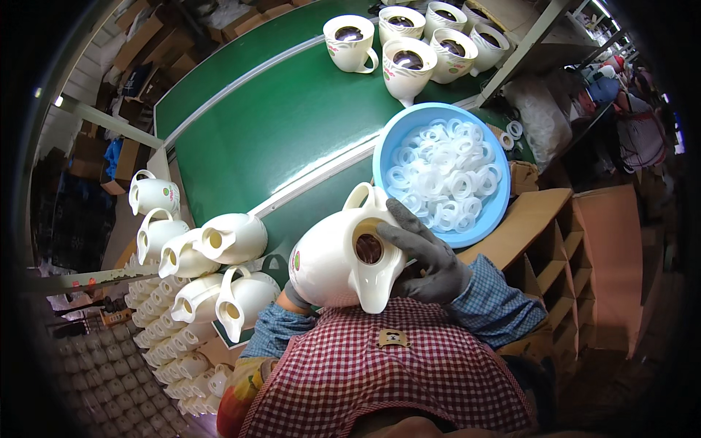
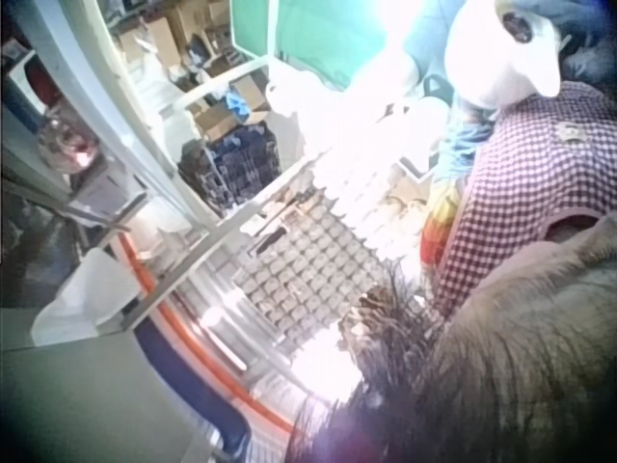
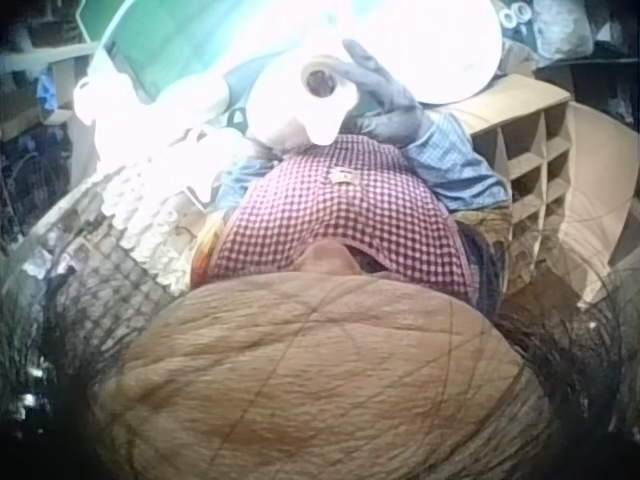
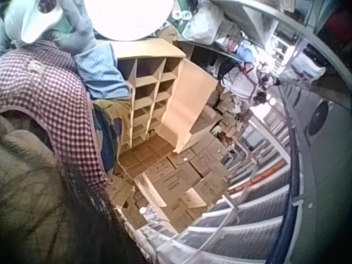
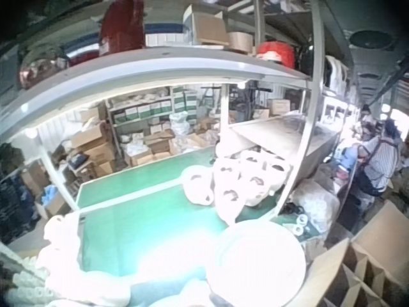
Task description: The person repeatedly picks up white ceramic pitchers from a conveyor belt, inserts a small white plastic ring into the spout, and places the pitcher into a cardboard box. The process is repeated for multiple units.
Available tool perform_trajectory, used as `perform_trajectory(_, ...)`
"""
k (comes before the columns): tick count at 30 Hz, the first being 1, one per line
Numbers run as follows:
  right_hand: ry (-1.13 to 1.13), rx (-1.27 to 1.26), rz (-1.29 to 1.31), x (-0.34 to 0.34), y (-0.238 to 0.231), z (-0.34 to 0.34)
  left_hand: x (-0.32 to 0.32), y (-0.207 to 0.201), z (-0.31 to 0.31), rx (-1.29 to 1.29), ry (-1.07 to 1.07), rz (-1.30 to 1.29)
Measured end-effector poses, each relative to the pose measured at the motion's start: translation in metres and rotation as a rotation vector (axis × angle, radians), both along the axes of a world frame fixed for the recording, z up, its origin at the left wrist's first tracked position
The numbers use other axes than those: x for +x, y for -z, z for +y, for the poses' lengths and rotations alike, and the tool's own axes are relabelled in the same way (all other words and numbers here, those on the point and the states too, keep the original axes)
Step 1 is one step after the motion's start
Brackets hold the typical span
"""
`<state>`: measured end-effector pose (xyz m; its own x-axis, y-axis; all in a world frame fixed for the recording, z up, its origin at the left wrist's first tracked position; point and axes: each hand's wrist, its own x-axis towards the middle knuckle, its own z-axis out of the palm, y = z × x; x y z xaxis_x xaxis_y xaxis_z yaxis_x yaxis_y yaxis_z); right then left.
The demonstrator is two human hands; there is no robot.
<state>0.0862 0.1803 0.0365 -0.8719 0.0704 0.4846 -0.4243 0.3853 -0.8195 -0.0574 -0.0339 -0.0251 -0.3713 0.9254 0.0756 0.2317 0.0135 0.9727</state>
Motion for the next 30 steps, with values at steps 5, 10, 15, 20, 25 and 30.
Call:
perform_trajectory(5, 0.0, 0.051, -0.024, -0.001, -0.003, 0.0, -0.013, 0.03, -0.015, -0.027, -0.031, -0.006)
perform_trajectory(10, 0.056, 0.073, -0.078, 0.001, 0.001, -0.002, 0.017, 0.023, -0.04, -0.016, -0.331, -0.511)
perform_trajectory(15, 0.12, 0.065, -0.107, -0.004, 0.004, 0.002, 0.003, 0.017, -0.062, 0.296, -0.252, -1.252)
perform_trajectory(20, 0.199, 0.123, -0.04, -0.009, 0.006, 0.013, -0.027, 0.01, -0.035, 0.215, -0.417, -1.204)
perform_trajectory(25, 0.246, 0.106, -0.014, -0.01, 0.004, 0.021, -0.052, -0.003, -0.004, 0.2, -0.389, -1.235)
perform_trajectory(30, 0.271, 0.132, -0.17, -0.008, -0.011, 0.024, -0.157, -0.032, 0.019, 0.186, -0.446, -0.773)
